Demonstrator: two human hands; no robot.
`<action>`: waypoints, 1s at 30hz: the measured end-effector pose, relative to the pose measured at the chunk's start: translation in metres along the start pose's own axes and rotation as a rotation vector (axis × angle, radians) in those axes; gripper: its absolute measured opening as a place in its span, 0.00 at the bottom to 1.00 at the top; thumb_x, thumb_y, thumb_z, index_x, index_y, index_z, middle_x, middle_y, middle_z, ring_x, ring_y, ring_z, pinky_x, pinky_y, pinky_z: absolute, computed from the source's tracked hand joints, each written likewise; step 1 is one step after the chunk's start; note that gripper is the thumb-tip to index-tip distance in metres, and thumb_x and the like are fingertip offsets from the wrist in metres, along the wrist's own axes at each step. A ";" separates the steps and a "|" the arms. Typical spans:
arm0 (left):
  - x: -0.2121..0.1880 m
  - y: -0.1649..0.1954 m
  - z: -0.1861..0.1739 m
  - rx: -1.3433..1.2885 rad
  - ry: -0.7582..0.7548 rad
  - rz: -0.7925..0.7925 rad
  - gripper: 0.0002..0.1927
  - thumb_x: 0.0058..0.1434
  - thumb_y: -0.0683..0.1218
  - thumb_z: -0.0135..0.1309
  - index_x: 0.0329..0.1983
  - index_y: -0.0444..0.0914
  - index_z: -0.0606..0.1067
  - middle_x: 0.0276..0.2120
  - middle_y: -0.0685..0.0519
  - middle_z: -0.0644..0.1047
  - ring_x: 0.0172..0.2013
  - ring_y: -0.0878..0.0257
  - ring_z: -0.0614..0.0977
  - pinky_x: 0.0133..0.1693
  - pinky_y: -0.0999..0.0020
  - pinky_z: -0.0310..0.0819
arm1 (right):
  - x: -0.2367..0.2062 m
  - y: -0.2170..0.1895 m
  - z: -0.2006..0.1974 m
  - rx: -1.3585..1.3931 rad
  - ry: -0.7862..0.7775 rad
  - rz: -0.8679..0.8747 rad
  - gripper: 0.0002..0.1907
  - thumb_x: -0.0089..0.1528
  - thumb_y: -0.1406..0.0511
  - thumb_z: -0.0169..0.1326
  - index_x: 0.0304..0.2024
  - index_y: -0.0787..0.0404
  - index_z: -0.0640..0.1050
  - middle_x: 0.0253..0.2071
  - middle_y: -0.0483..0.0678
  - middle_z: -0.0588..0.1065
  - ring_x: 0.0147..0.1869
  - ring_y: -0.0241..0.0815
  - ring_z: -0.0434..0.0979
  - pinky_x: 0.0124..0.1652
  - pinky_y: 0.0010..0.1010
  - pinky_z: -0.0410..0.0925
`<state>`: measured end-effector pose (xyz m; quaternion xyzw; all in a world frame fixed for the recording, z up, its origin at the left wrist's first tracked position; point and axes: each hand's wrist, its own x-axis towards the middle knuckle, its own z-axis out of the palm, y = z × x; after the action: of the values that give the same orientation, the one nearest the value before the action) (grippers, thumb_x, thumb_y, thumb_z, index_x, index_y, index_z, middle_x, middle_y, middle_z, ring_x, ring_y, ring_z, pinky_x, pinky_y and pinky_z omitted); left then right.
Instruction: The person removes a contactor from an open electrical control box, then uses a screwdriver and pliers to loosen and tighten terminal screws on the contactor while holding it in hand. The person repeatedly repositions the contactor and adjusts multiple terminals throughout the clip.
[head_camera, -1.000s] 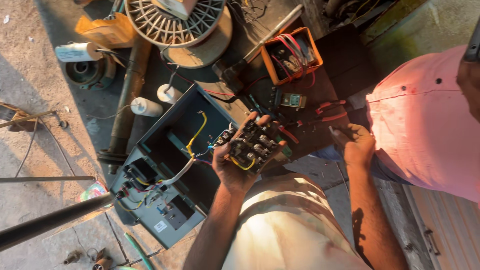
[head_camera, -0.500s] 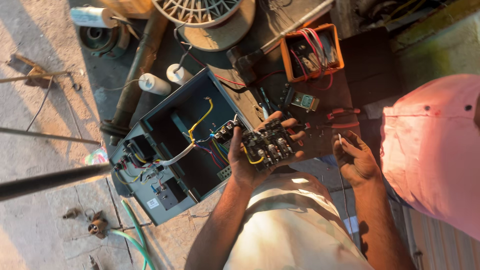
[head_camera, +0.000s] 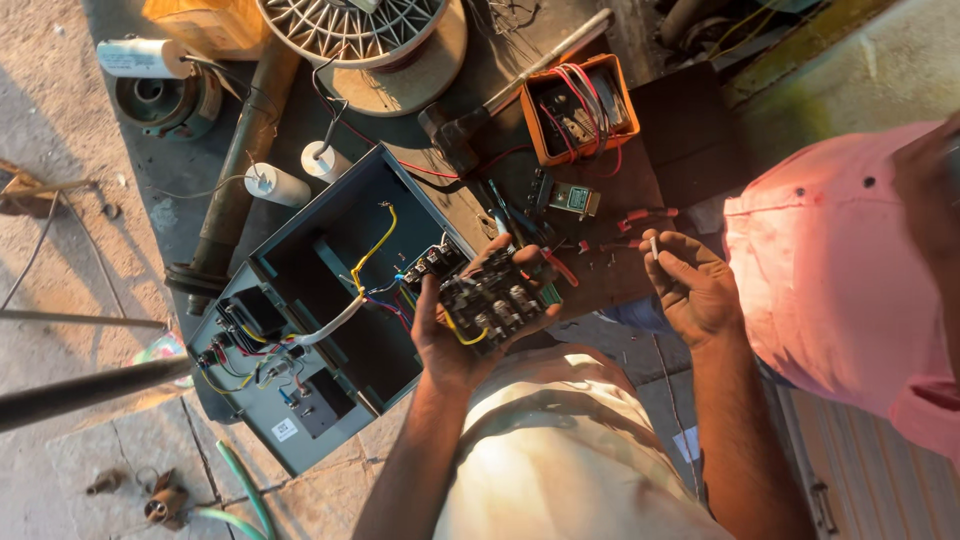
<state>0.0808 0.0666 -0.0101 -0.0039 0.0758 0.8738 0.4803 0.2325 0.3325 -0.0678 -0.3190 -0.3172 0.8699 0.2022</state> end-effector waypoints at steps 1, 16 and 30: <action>-0.004 0.004 0.000 -0.001 -0.006 0.009 0.50 0.69 0.71 0.45 0.80 0.33 0.51 0.71 0.34 0.63 0.69 0.38 0.67 0.66 0.29 0.63 | -0.002 0.001 0.001 0.000 0.017 -0.018 0.11 0.65 0.79 0.52 0.49 0.68 0.79 0.52 0.56 0.79 0.55 0.45 0.82 0.56 0.30 0.77; -0.071 0.038 -0.010 0.020 0.047 0.034 0.50 0.66 0.70 0.46 0.80 0.35 0.51 0.71 0.36 0.63 0.70 0.40 0.66 0.66 0.29 0.60 | -0.028 0.036 0.054 -1.093 0.231 -0.448 0.12 0.57 0.79 0.63 0.42 0.70 0.80 0.41 0.51 0.82 0.44 0.38 0.81 0.45 0.29 0.72; -0.063 0.025 -0.010 0.000 -0.009 0.043 0.50 0.65 0.69 0.48 0.80 0.35 0.52 0.71 0.37 0.63 0.70 0.38 0.67 0.67 0.30 0.61 | -0.025 0.059 0.057 -1.027 0.241 -0.532 0.08 0.59 0.75 0.62 0.41 0.70 0.80 0.39 0.50 0.81 0.42 0.36 0.82 0.44 0.28 0.75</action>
<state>0.0930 -0.0004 -0.0113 0.0017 0.0735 0.8839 0.4618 0.2026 0.2525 -0.0638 -0.3819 -0.7417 0.4819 0.2678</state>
